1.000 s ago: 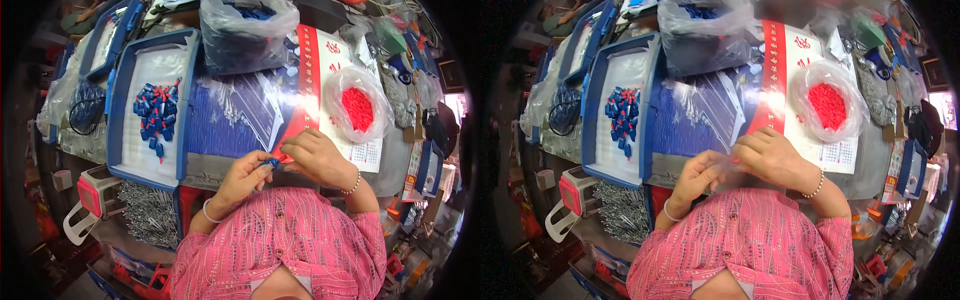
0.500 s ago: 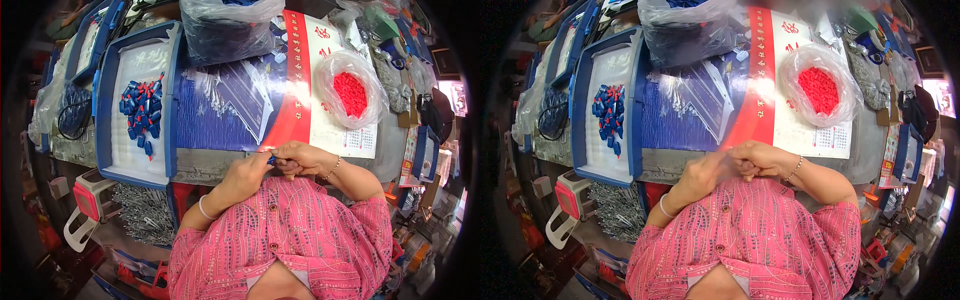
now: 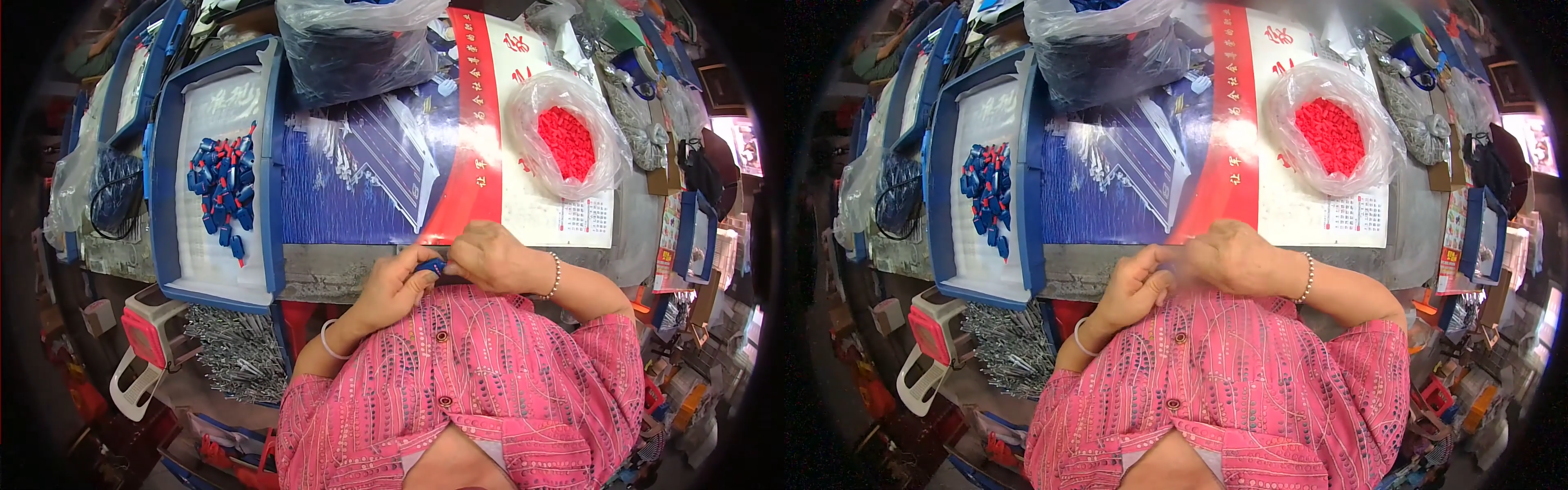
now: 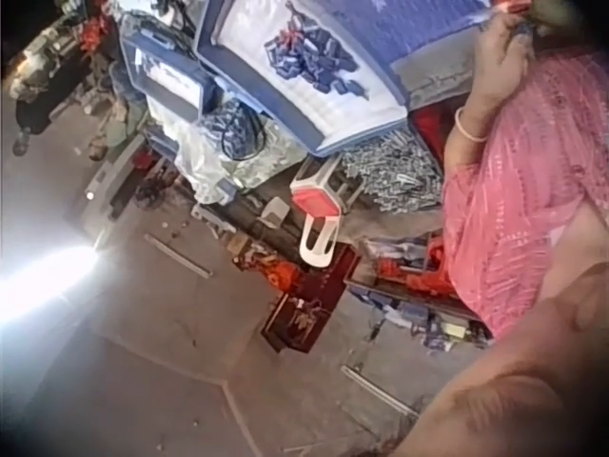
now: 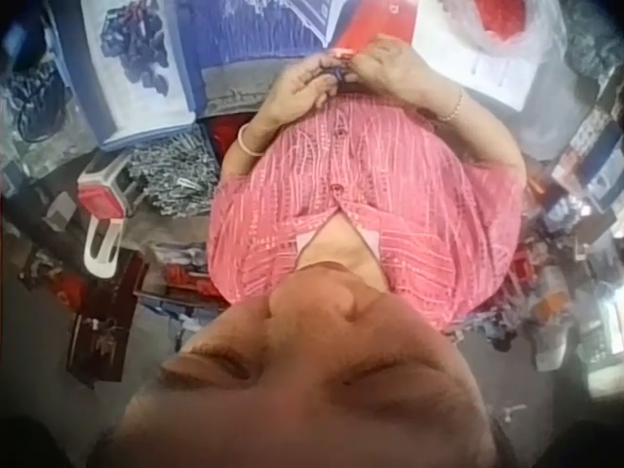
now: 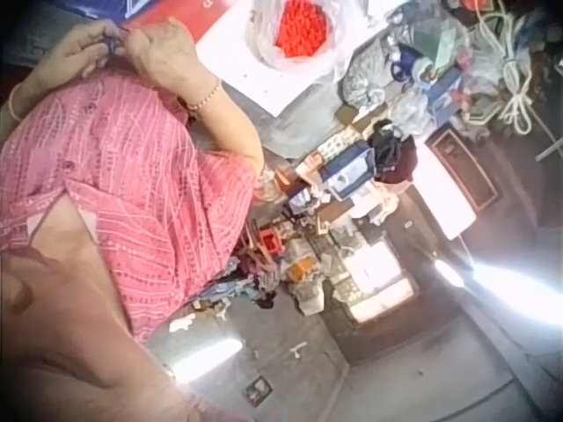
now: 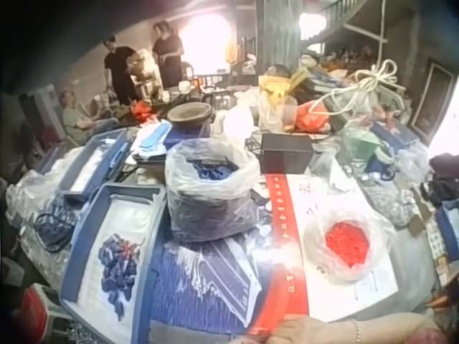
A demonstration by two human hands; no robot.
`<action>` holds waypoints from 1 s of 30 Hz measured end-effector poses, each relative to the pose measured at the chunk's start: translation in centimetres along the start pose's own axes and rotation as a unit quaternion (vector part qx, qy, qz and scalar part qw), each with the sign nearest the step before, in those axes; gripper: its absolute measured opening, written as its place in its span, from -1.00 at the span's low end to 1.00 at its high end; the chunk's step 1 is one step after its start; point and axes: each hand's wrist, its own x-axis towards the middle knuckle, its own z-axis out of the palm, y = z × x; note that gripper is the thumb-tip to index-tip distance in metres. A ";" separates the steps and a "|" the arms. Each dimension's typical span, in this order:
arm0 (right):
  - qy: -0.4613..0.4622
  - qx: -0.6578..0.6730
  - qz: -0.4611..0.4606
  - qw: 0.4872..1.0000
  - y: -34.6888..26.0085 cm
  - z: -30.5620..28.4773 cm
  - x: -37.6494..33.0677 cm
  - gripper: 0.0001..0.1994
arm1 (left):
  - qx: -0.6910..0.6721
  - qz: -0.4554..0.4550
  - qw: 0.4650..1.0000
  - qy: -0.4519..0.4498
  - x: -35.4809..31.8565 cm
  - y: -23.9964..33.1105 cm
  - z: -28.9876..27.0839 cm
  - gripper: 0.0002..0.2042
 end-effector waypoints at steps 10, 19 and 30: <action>-0.099 0.568 0.444 0.686 0.7 0.1 0.9 -0.62 | 0.249 0.212 0.936 0.132 1.4 -2.3 0.1 -0.80; -0.094 0.146 -0.164 0.971 -6.6 -7.6 2.9 -0.82 | -0.226 0.000 0.970 0.090 0.5 -0.3 -2.0 -0.78; -0.193 0.457 -0.114 0.861 -12.4 -10.6 6.3 -0.78 | -0.232 0.000 0.969 0.088 0.2 0.7 -0.4 -0.80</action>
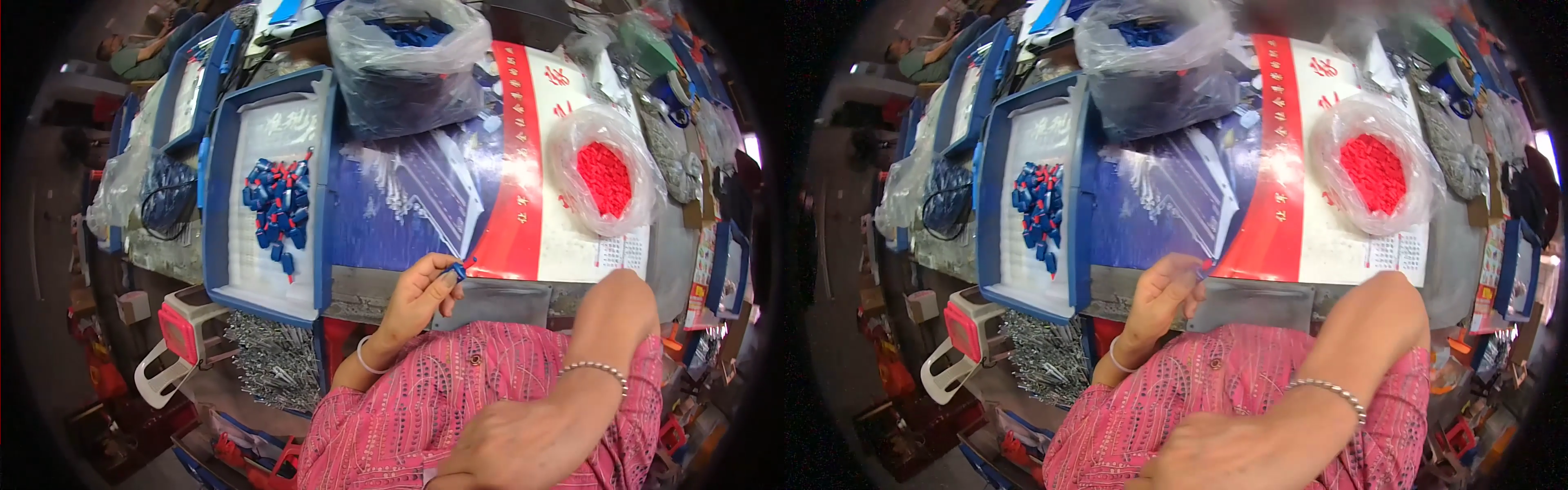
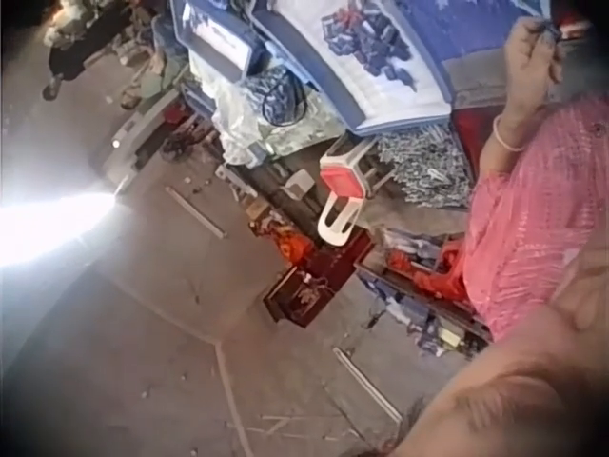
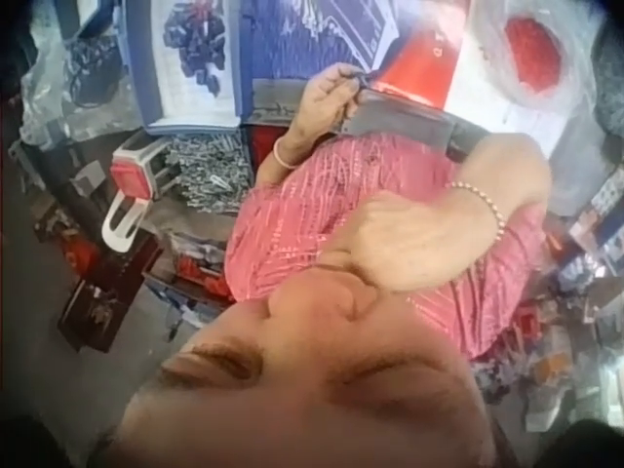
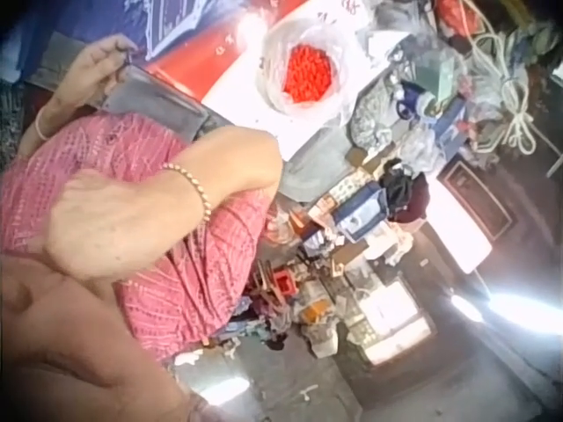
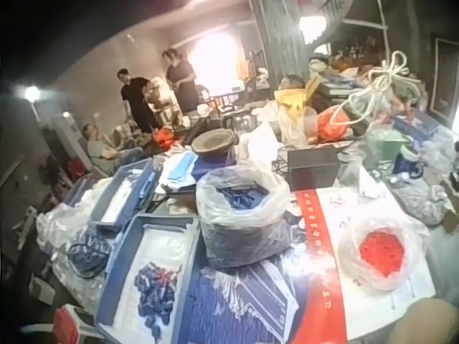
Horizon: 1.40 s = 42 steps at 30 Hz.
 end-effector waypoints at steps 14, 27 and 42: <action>-0.138 -0.006 -0.053 0.989 1.8 -0.5 1.7 -0.66 | 0.019 0.006 1.000 0.020 0.2 0.7 -0.1 -0.77; 0.322 -0.353 0.146 0.867 12.9 -3.8 -5.3 -0.71 | 0.120 0.081 0.989 0.015 -0.2 0.4 0.0 -0.76; 0.360 0.026 0.268 0.893 15.9 -2.7 -3.9 -0.77 | 0.639 0.278 0.582 0.419 -0.9 7.8 -7.0 -0.84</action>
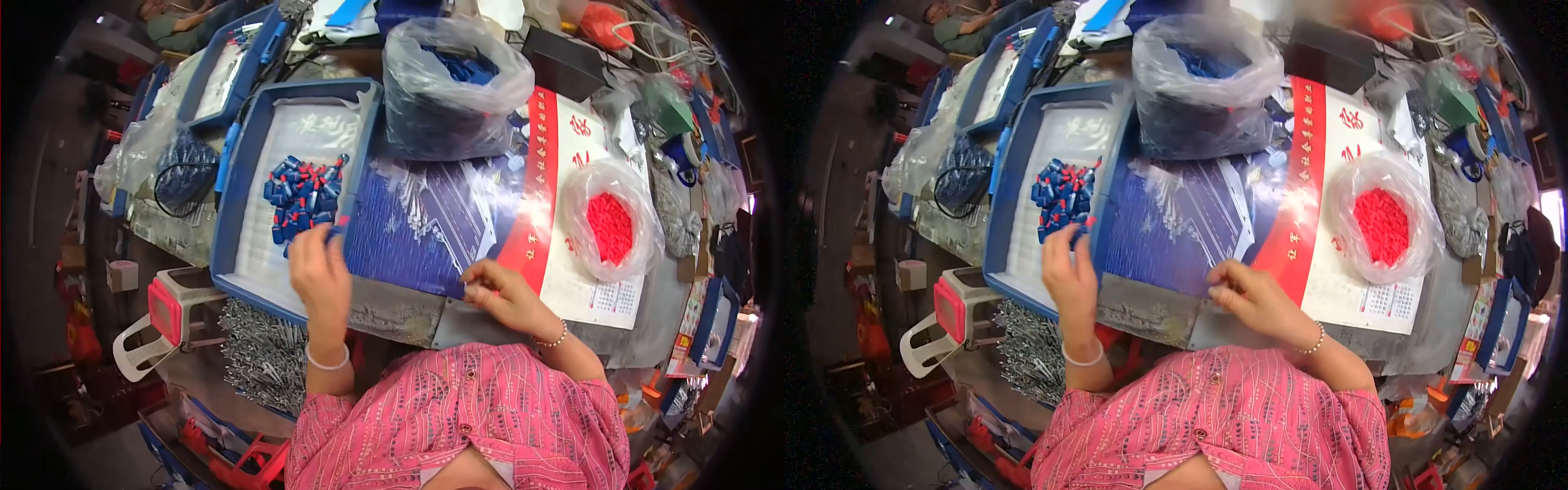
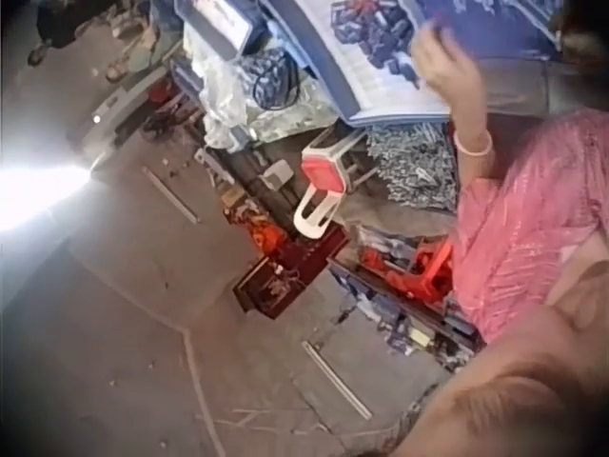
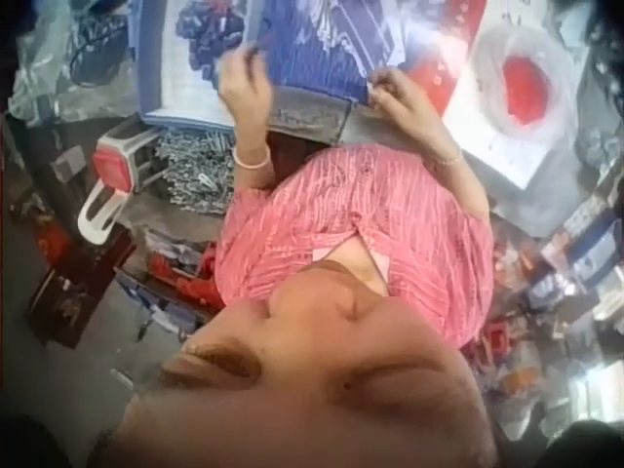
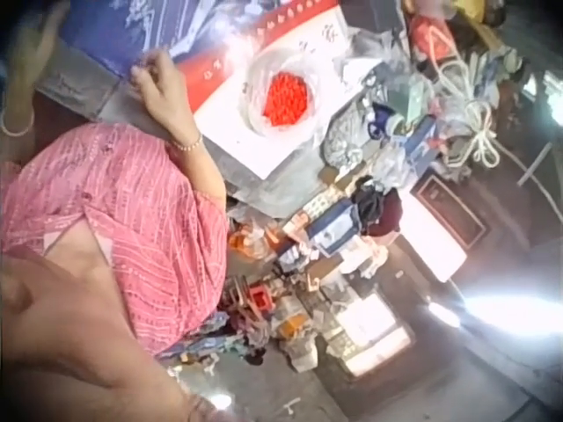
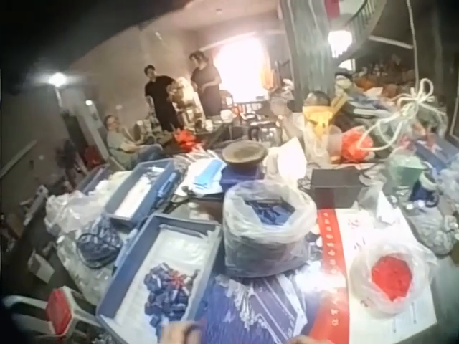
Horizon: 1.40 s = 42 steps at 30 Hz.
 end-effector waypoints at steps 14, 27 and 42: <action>-0.192 -0.243 -0.198 0.930 -3.6 0.4 0.0 -0.78 | -0.310 0.266 0.888 -0.210 -1.6 7.1 4.4 -0.62; 0.155 -0.559 -0.333 0.743 -10.3 -11.2 12.4 -0.61 | 0.012 0.206 0.978 0.017 14.2 10.4 7.2 -0.83; 0.099 -0.568 -0.349 0.739 -6.4 -8.7 7.5 -0.74 | -0.020 0.188 0.982 0.014 8.0 8.7 7.6 -0.89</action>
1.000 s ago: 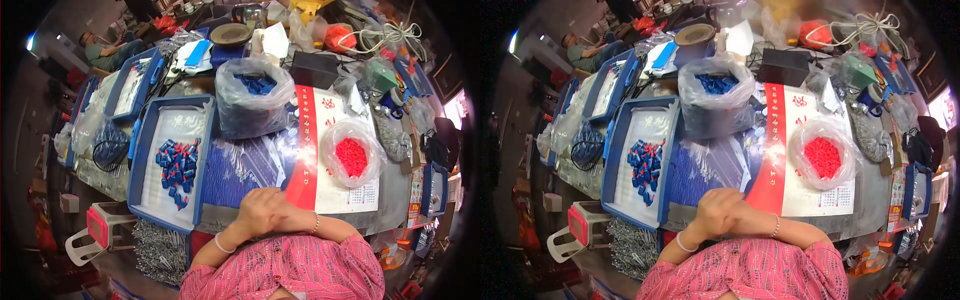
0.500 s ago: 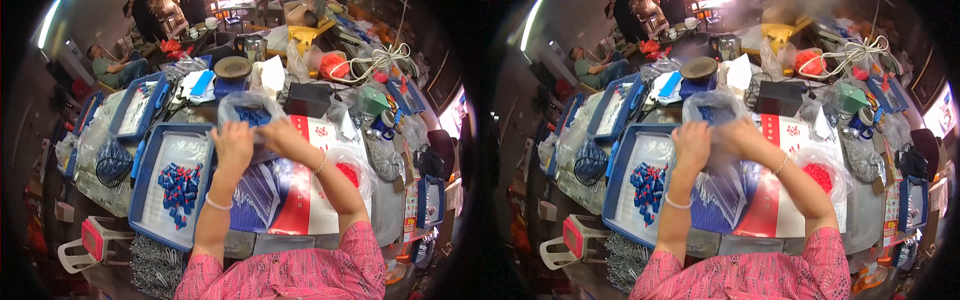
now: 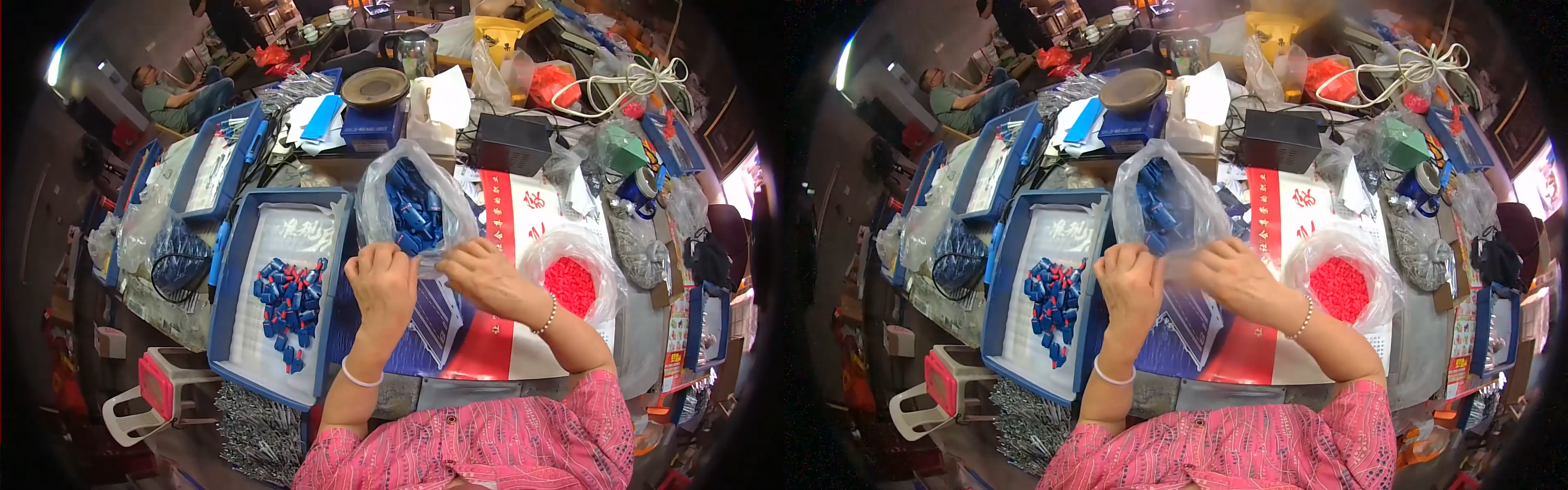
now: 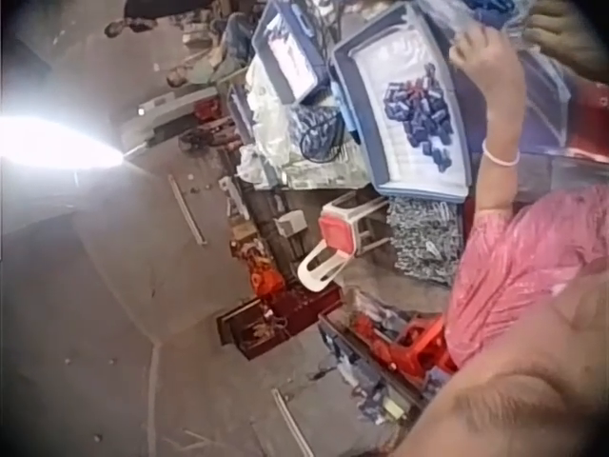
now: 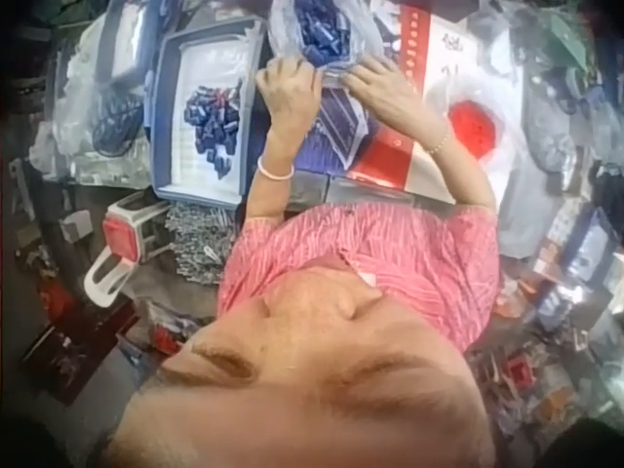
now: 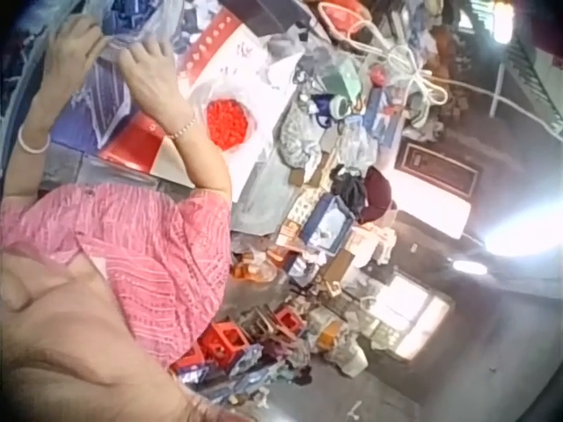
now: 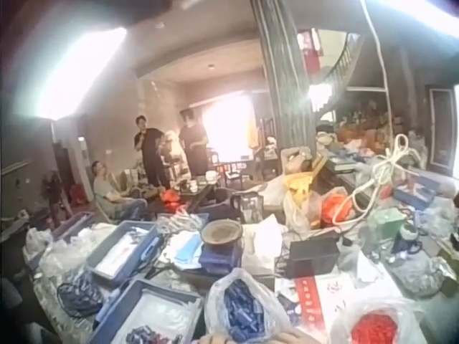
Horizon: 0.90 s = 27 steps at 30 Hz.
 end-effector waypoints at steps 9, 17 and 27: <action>0.007 -0.001 0.023 1.000 4.4 -0.4 2.0 -0.63 | -0.005 -0.028 0.999 -0.019 1.0 0.1 0.6 -0.62; -0.064 -0.060 0.045 0.995 4.6 -1.5 2.1 -0.89 | 0.034 -0.012 0.999 -0.011 1.9 0.2 1.1 -0.58; -0.051 0.051 0.101 0.992 4.2 -0.3 0.6 -0.81 | -0.031 0.020 0.999 0.001 1.2 -1.0 1.7 -0.82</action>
